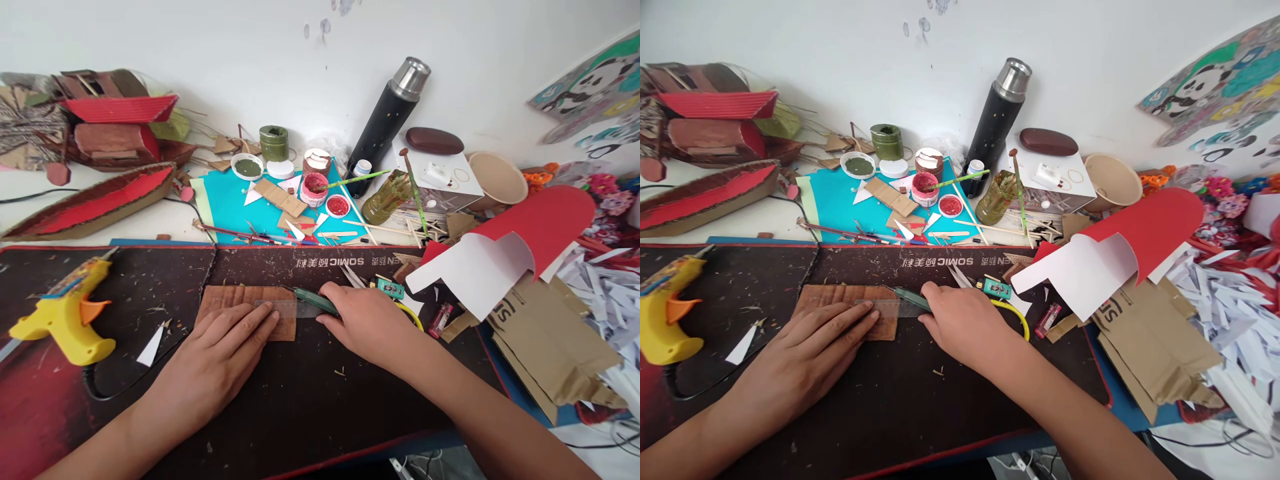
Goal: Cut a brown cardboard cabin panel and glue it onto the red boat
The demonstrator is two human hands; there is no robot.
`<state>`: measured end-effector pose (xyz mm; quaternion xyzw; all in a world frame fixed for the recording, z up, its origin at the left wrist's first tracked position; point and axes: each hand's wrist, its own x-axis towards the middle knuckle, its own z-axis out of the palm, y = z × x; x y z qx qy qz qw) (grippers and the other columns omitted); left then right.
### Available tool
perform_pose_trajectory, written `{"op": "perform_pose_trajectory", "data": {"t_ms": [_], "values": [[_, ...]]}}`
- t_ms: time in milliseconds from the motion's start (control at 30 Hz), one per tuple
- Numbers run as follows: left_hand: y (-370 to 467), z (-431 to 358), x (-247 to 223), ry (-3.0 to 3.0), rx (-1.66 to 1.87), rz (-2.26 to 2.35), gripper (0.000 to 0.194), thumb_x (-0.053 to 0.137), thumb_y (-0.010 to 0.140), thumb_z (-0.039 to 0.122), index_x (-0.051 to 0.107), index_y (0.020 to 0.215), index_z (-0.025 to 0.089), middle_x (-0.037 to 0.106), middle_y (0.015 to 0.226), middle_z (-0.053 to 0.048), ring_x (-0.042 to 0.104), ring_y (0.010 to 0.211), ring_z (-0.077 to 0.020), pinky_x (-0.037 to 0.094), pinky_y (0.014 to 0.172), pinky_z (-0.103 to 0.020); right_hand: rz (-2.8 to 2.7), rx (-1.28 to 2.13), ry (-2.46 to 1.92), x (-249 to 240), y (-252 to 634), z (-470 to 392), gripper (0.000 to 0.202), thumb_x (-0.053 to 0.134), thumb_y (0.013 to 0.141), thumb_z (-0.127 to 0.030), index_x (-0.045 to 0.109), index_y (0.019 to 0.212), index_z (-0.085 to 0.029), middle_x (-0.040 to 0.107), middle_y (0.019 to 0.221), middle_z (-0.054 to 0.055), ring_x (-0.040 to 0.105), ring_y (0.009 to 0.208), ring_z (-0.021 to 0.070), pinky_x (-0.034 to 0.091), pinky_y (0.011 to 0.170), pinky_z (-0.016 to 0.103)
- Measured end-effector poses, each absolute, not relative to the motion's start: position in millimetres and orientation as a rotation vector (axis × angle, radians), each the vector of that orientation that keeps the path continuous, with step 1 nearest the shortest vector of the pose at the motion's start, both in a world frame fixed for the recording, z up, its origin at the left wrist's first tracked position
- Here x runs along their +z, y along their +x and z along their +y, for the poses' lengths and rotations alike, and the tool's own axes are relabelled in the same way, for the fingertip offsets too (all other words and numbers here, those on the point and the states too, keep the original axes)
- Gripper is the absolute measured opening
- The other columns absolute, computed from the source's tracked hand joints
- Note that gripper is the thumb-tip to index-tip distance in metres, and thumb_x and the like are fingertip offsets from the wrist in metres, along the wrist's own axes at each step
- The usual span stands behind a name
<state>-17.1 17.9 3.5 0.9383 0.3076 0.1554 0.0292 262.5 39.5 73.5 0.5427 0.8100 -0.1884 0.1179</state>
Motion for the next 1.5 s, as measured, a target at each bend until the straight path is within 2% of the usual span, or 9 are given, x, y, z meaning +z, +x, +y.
{"op": "perform_pose_trajectory", "data": {"t_ms": [267, 767, 933, 1067, 1300, 1500], "values": [[-17.7, 18.9, 2.8, 2.925, 0.486, 0.925, 0.046, 0.051, 0.105, 0.018, 0.056, 0.15, 0.013, 0.07, 0.141, -0.012, 0.061, 0.127, -0.0309, 0.047, 0.108, -0.047, 2.35, -0.55, 1.598, 72.7, 262.3, 39.3, 0.018, 0.064, 0.102, -0.033, 0.058, 0.111, -0.019, 0.077, 0.09, 0.007, 0.072, 0.077, 0.0255, 0.033, 0.059, 0.033], [-16.7, 17.3, 3.1, 2.874, 0.5, 0.962, 0.055, 0.049, 0.106, 0.021, 0.045, 0.16, 0.022, 0.071, 0.141, -0.01, 0.063, 0.126, -0.0287, 0.047, 0.108, -0.045, 2.359, -0.571, 1.602, 72.6, 262.2, 38.4, 0.02, 0.066, 0.102, -0.034, 0.057, 0.111, -0.019, 0.077, 0.092, 0.007, 0.074, 0.08, 0.0264, 0.034, 0.06, 0.033], [-13.5, 16.1, 5.8, 2.91, 0.453, 0.972, 0.047, 0.046, 0.105, 0.018, 0.057, 0.151, 0.018, 0.072, 0.138, -0.011, 0.062, 0.124, -0.0302, 0.043, 0.108, -0.047, 2.346, -0.575, 1.615, 73.3, 262.5, 38.0, 0.02, 0.067, 0.101, -0.034, 0.058, 0.111, -0.019, 0.077, 0.092, 0.007, 0.073, 0.079, 0.0262, 0.029, 0.059, 0.032], [-9.6, 14.6, 7.8, 2.92, 0.425, 1.01, 0.046, 0.044, 0.104, 0.016, 0.063, 0.145, 0.019, 0.073, 0.136, -0.011, 0.061, 0.123, -0.0309, 0.042, 0.108, -0.048, 2.342, -0.673, 1.657, 78.2, 263.8, 38.7, 0.019, 0.064, 0.103, -0.038, 0.06, 0.109, -0.02, 0.077, 0.095, 0.006, 0.072, 0.082, 0.0252, 0.032, 0.061, 0.032], [-6.6, 16.0, 12.2, 2.942, 0.432, 0.983, 0.047, 0.042, 0.103, 0.016, 0.064, 0.145, 0.018, 0.074, 0.133, -0.011, 0.061, 0.125, -0.0285, 0.042, 0.106, -0.043, 2.393, -0.81, 1.618, 94.6, 261.8, 40.4, 0.019, 0.056, 0.108, -0.035, 0.064, 0.12, -0.022, 0.079, 0.105, 0.005, 0.073, 0.092, 0.0247, 0.039, 0.072, 0.032], [-6.3, 15.5, 8.1, 2.943, 0.451, 0.987, 0.049, 0.04, 0.102, 0.012, 0.062, 0.145, 0.017, 0.072, 0.136, -0.011, 0.059, 0.127, -0.0283, 0.041, 0.106, -0.044, 2.43, -0.687, 1.495, 105.1, 257.3, 41.3, 0.014, 0.054, 0.108, -0.032, 0.065, 0.112, -0.023, 0.078, 0.094, 0.003, 0.072, 0.082, 0.0228, 0.035, 0.064, 0.031]]}}
